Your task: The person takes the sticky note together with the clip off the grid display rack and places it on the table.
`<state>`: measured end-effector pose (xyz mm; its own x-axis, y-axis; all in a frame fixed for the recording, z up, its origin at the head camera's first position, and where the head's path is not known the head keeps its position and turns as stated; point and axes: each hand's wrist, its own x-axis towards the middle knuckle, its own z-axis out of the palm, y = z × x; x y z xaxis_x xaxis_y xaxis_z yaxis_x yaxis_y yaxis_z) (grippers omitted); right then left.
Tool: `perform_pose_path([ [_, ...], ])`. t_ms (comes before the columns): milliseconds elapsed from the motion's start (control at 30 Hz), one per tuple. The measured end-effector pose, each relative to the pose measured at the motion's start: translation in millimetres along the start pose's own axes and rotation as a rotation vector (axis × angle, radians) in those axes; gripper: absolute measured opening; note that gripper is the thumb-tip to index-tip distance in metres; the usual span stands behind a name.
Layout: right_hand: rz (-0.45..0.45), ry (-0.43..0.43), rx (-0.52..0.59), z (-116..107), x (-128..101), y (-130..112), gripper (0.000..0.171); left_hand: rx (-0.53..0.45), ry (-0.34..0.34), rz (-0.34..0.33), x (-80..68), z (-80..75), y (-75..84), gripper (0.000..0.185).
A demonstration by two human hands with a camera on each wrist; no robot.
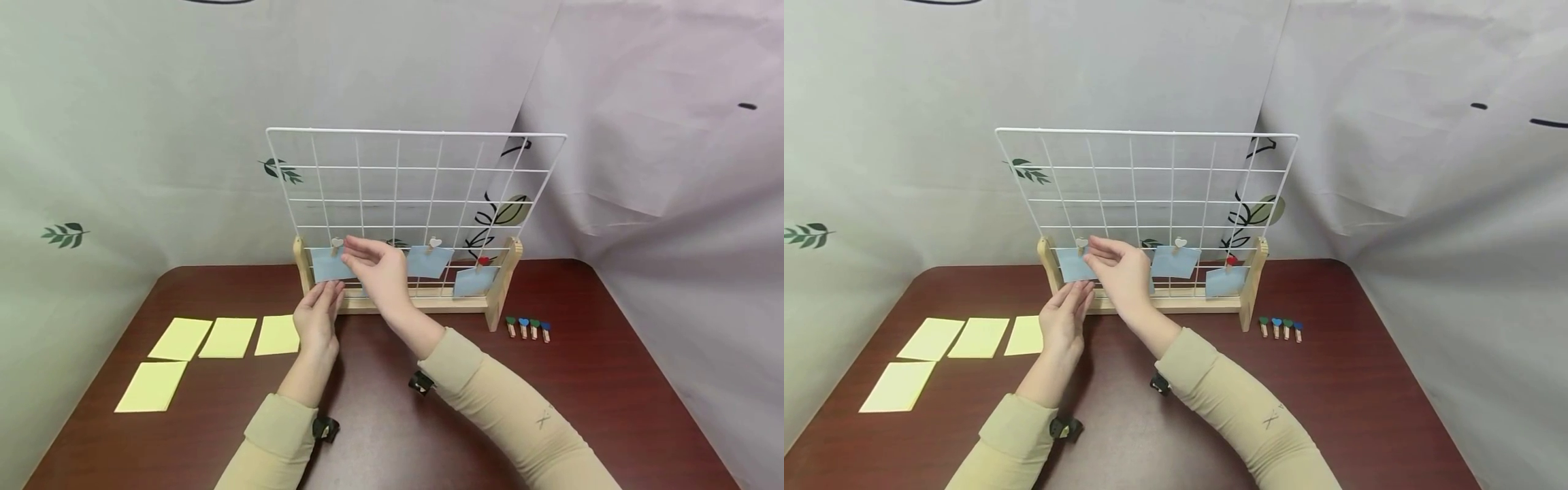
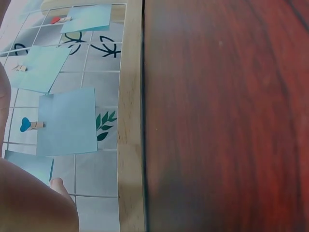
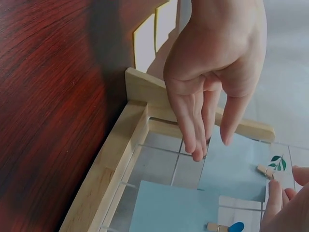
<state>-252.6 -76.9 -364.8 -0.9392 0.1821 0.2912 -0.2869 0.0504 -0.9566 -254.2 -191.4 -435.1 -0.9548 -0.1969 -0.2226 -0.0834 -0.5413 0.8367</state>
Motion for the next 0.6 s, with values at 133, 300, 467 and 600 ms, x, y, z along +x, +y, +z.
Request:
perform_pose_path([
  [133, -0.033, 0.004, -0.022, 3.0, -0.4, -1.2, 0.032, -0.015, 0.005, 0.006, -1.3, 0.1, -1.1, 0.038],
  [300, -0.045, 0.002, -0.047, 5.5, -0.2, -2.2, 0.034, -0.032, 0.016, -0.002, -2.5, -0.5, -2.5, 0.021],
  [467, -0.011, 0.003, -0.061, 8.6, -0.5, -4.9, 0.035, -0.066, 0.040, -0.018, -1.8, -1.2, -3.4, 0.015],
  [600, -0.009, 0.018, -0.068, 12.4, 1.1, -5.9, 0.035, -0.098, 0.040, -0.018, -1.0, -2.7, -3.3, 0.023],
])
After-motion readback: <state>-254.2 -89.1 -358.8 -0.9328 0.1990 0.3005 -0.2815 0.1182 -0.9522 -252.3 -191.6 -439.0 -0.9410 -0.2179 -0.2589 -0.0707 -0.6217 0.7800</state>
